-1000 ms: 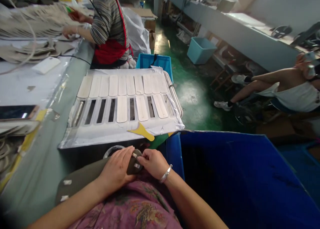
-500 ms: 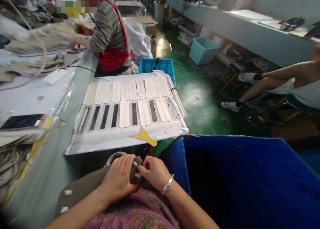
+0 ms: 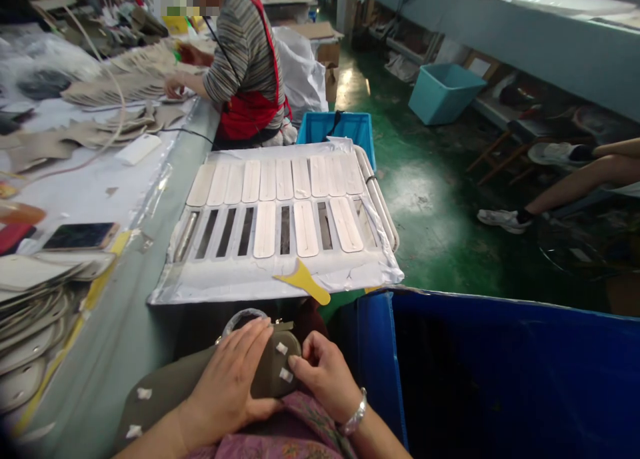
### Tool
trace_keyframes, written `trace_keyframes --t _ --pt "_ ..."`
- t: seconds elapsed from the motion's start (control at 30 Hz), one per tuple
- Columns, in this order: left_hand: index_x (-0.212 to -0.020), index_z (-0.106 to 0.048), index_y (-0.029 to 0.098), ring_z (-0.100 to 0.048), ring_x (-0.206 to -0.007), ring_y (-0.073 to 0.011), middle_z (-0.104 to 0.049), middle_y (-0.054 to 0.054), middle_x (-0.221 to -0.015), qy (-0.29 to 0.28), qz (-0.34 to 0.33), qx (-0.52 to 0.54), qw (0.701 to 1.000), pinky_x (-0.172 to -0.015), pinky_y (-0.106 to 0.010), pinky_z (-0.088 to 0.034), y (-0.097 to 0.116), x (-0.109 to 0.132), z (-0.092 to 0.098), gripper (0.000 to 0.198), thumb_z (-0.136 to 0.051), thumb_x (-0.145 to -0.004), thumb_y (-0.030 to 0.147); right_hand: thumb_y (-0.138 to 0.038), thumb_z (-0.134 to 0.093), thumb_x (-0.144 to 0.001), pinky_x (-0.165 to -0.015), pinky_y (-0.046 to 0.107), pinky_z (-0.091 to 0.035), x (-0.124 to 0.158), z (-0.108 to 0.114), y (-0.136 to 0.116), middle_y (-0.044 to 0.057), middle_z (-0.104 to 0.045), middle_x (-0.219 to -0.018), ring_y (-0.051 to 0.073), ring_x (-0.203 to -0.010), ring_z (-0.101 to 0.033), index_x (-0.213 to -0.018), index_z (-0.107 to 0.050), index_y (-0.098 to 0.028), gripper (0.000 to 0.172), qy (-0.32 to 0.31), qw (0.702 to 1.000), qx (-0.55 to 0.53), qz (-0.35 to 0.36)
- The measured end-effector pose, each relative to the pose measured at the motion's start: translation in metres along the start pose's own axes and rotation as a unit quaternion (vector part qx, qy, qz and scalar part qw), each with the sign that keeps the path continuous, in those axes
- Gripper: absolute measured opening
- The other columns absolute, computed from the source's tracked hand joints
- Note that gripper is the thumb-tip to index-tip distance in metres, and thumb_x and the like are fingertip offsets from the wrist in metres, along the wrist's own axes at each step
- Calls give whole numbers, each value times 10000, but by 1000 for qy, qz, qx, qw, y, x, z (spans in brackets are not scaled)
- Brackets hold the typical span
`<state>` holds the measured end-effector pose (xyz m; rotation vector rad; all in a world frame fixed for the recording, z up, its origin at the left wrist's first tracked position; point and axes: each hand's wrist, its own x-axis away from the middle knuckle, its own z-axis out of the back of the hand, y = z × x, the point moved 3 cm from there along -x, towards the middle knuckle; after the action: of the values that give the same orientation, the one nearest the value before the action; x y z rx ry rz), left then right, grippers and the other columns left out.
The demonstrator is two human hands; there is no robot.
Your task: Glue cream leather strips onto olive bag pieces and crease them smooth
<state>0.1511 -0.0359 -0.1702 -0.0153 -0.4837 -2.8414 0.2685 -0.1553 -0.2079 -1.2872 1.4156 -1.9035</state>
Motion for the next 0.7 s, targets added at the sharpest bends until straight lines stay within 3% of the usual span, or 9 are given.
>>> trace_keyframes --t 0.2,0.3,0.43,0.5,0.57,0.63,0.7 --pt "-1217 -445 121 -464 -1121 -340 -504 -172 -1232 -36 1 8 999 -962 -458 -355 5 -11 -1 810 -679 -545 509 -443 -614 -733 -422 191 -230 -1 2 13 -75 -376 -570 59 -471 -297 -696 -356 -198 358 -49 991 -117 -29" --pt "-1214 -437 124 -484 -1086 -331 -507 -167 -1216 -40 -3 8 999 -940 -449 -369 7 -13 -2 789 -675 -559 493 -511 -501 -803 -389 195 -218 -3 2 22 -88 -358 -502 55 -391 -281 -712 -375 -200 347 -64 978 -192 -46" --pt "-1198 -436 84 -475 -1090 -319 -504 -184 -1205 -37 -10 -5 999 -940 -438 -367 8 -13 -3 739 -659 -589 437 -505 -300 -898 -430 211 -320 -6 8 15 -50 -420 -540 79 -441 -376 -710 -447 -185 399 23 992 -122 -9" --pt "-1192 -435 63 -468 -1098 -315 -502 -194 -1202 -36 -10 -12 999 -940 -438 -367 9 -12 -3 724 -653 -598 414 -466 -343 -898 -534 227 -411 -5 10 6 -18 -501 -663 102 -572 -477 -790 -499 -184 340 87 995 -34 42" --pt "-1190 -434 55 -471 -1091 -315 -502 -198 -1202 -41 -7 -16 999 -934 -441 -370 10 -12 -2 720 -651 -599 405 -409 -425 -880 -754 274 -458 -2 6 -3 29 -569 -906 145 -828 -543 -974 -530 -194 257 110 987 45 106" --pt "-1187 -438 61 -477 -1080 -317 -501 -196 -1202 -52 -1 -16 999 -927 -446 -374 11 -12 -1 722 -655 -590 403 -364 -462 -869 -931 330 -403 0 -3 -5 61 -542 -1133 180 -1045 -504 -1148 -488 -213 319 84 983 87 137" --pt "-1183 -444 74 -479 -1075 -320 -503 -187 -1198 -62 5 -12 998 -920 -449 -377 11 -13 0 720 -661 -581 406 -348 -440 -883 -989 358 -371 1 -12 -1 68 -513 -1224 188 -1124 -474 -1214 -455 -224 354 50 987 84 127"
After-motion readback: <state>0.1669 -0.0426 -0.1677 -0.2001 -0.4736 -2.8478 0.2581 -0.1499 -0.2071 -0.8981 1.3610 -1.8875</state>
